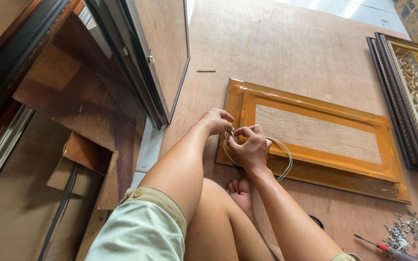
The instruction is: Tying a hanging wire to the back of a wooden picture frame by threading it through eyelets and knotting it.
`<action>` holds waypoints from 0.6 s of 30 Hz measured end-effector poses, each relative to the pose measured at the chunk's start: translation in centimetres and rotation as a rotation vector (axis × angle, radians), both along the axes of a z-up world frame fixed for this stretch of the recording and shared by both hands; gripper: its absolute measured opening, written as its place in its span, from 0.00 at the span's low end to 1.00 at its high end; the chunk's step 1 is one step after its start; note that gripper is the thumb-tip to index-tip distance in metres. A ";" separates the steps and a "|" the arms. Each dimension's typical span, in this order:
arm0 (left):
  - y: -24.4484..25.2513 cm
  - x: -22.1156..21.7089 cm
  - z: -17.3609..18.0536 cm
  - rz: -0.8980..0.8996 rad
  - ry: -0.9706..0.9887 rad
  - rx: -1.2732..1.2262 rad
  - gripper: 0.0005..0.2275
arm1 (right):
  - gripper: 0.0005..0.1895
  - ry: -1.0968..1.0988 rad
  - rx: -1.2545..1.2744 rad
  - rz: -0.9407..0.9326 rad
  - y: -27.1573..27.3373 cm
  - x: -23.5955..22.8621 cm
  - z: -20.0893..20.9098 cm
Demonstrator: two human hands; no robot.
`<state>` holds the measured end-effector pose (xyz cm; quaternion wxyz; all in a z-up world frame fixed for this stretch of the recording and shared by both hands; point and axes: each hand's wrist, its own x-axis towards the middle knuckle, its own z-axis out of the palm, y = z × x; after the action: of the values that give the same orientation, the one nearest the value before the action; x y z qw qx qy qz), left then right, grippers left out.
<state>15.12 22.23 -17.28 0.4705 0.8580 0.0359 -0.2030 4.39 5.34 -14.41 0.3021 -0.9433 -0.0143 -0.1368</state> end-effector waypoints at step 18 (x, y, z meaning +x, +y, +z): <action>0.0 -0.2 0.1 -0.041 0.010 0.023 0.14 | 0.07 -0.014 0.060 -0.046 -0.5 0.6 -1.3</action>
<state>14.88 22.27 -17.14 0.4561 0.8629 0.0231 -0.2164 5.03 4.86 -15.71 0.3269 -0.9329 0.0094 -0.1509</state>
